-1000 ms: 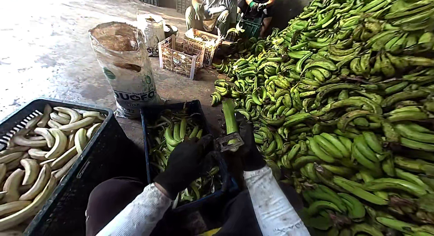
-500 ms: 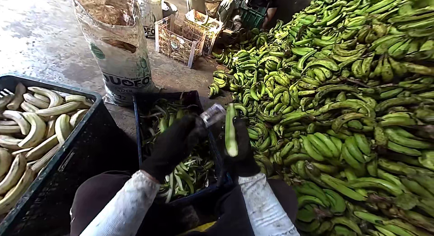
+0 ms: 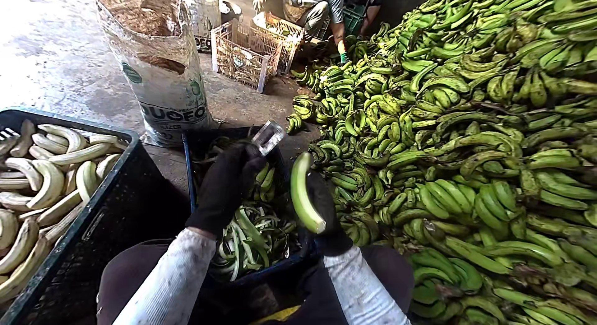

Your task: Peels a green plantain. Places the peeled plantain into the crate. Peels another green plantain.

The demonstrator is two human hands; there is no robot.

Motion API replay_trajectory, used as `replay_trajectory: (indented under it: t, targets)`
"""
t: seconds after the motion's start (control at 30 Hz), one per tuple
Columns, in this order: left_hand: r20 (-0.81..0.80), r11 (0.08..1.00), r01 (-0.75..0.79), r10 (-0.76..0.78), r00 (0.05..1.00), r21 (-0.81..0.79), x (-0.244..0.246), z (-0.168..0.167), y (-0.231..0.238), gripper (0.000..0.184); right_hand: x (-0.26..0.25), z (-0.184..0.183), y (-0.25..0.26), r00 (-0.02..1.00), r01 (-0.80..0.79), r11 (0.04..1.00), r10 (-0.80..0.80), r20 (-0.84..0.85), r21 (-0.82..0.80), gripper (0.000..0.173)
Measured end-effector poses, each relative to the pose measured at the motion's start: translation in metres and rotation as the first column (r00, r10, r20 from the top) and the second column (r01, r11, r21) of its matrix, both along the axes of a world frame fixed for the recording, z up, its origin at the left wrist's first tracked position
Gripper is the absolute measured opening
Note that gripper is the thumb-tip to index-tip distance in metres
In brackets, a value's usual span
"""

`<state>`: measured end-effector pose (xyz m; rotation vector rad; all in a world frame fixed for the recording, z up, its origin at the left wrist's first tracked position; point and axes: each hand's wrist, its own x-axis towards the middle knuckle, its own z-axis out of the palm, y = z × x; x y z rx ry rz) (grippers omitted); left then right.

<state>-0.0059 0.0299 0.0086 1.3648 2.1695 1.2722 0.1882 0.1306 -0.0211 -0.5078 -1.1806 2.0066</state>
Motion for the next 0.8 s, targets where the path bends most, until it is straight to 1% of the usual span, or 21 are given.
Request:
replay_trajectory:
  t: [0.03, 0.07, 0.1, 0.17, 0.2, 0.23, 0.27, 0.3, 0.33, 0.37, 0.4, 0.43, 0.47, 0.5, 0.53, 0.57, 0.6, 0.67, 0.73, 0.77, 0.8]
  targets:
    - [0.026, 0.998, 0.059, -0.059, 0.998, -0.001, 0.010, -0.001, -0.003, 0.050, -0.003, 0.006, 0.006, 0.991, 0.126, 0.989, -0.128, 0.026, 0.079, 0.036]
    - [0.070, 0.992, 0.126, -0.125, 0.990, -0.007, 0.023, -0.003, -0.008, 0.052, -0.006, 0.011, 0.013, 0.965, 0.252, 0.952, -0.261, 0.031, 0.171, 0.036]
    - [0.104, 0.980, 0.197, -0.196, 0.975, 0.000, 0.036, -0.006, -0.013, 0.054, -0.008, 0.015, 0.021, 0.921, 0.374, 0.897, -0.389, 0.018, 0.237, 0.035]
    - [0.075, 0.958, 0.283, -0.286, 0.955, 0.046, 0.061, -0.013, -0.020, 0.061, -0.011, 0.025, 0.032, 0.816, 0.557, 0.779, -0.577, -0.017, 0.290, 0.044]
    - [0.034, 0.951, 0.303, -0.306, 0.952, 0.070, 0.069, -0.016, -0.022, 0.063, -0.013, 0.030, 0.034, 0.775, 0.605, 0.735, -0.631, -0.017, 0.305, 0.049]
    - [-0.001, 0.948, 0.305, -0.307, 0.952, 0.089, 0.073, -0.018, -0.022, 0.063, -0.014, 0.034, 0.033, 0.753, 0.623, 0.711, -0.658, -0.004, 0.326, 0.051]
    - [-0.025, 0.953, 0.291, -0.290, 0.957, 0.087, 0.073, -0.019, -0.021, 0.063, -0.014, 0.036, 0.031, 0.761, 0.606, 0.722, -0.648, 0.019, 0.334, 0.051]
    - [-0.043, 0.961, 0.268, -0.266, 0.963, 0.069, 0.068, -0.019, -0.018, 0.061, -0.013, 0.034, 0.028, 0.801, 0.544, 0.763, -0.596, 0.055, 0.349, 0.048]
    - [-0.069, 0.972, 0.231, -0.228, 0.971, 0.049, 0.060, -0.019, -0.013, 0.059, -0.011, 0.029, 0.025, 0.866, 0.433, 0.824, -0.492, 0.083, 0.364, 0.040]
    - [-0.102, 0.983, 0.180, -0.177, 0.979, 0.030, 0.050, -0.018, -0.007, 0.055, -0.007, 0.023, 0.020, 0.938, 0.263, 0.886, -0.328, 0.113, 0.382, 0.032]
    - [-0.132, 0.993, 0.122, -0.121, 0.984, 0.002, 0.039, -0.017, -0.002, 0.052, -0.004, 0.017, 0.016, 0.976, 0.075, 0.918, -0.149, 0.162, 0.389, 0.028]
    - [-0.144, 0.997, 0.068, -0.072, 0.987, -0.029, 0.028, -0.015, 0.002, 0.048, -0.003, 0.015, 0.010, 0.974, -0.074, 0.936, -0.007, 0.228, 0.345, 0.028]
    - [-0.133, 0.998, 0.026, -0.034, 0.991, -0.056, 0.018, -0.013, 0.005, 0.046, -0.003, 0.018, 0.003, 0.952, -0.214, 0.945, 0.144, 0.272, 0.249, 0.031]
    - [-0.114, 0.998, -0.006, -0.002, 0.993, -0.069, 0.011, -0.012, 0.006, 0.044, -0.004, 0.019, 0.000, 0.925, -0.317, 0.936, 0.269, 0.270, 0.152, 0.039]
    - [-0.093, 0.998, -0.022, 0.016, 0.996, -0.064, 0.007, -0.012, 0.006, 0.044, -0.004, 0.017, -0.002, 0.921, -0.332, 0.938, 0.301, 0.247, 0.096, 0.043]
    - [-0.074, 0.998, -0.027, 0.022, 0.997, -0.057, 0.006, -0.012, 0.004, 0.045, -0.005, 0.014, 0.000, 0.938, -0.282, 0.956, 0.257, 0.234, 0.080, 0.045]
    - [-0.055, 0.999, -0.012, 0.009, 0.998, -0.050, 0.008, -0.013, 0.003, 0.047, -0.005, 0.010, 0.004, 0.960, -0.189, 0.978, 0.164, 0.225, 0.093, 0.046]
    - [-0.036, 0.998, 0.051, -0.052, 0.998, -0.022, 0.019, -0.017, 0.001, 0.053, -0.009, 0.009, 0.015, 0.983, 0.056, 0.988, -0.080, 0.164, 0.145, 0.039]
    - [-0.052, 0.991, 0.126, -0.124, 0.991, 0.038, 0.037, -0.025, -0.003, 0.057, -0.017, 0.015, 0.025, 0.959, 0.268, 0.951, -0.278, 0.047, 0.156, 0.033]
    - [-0.076, 0.985, 0.154, -0.148, 0.986, 0.073, 0.046, -0.028, -0.005, 0.058, -0.021, 0.020, 0.028, 0.930, 0.368, 0.924, -0.368, -0.017, 0.106, 0.030]
    - [-0.108, 0.981, 0.162, -0.150, 0.983, 0.110, 0.055, -0.029, -0.006, 0.058, -0.025, 0.026, 0.031, 0.886, 0.462, 0.885, -0.459, -0.062, 0.054, 0.033]
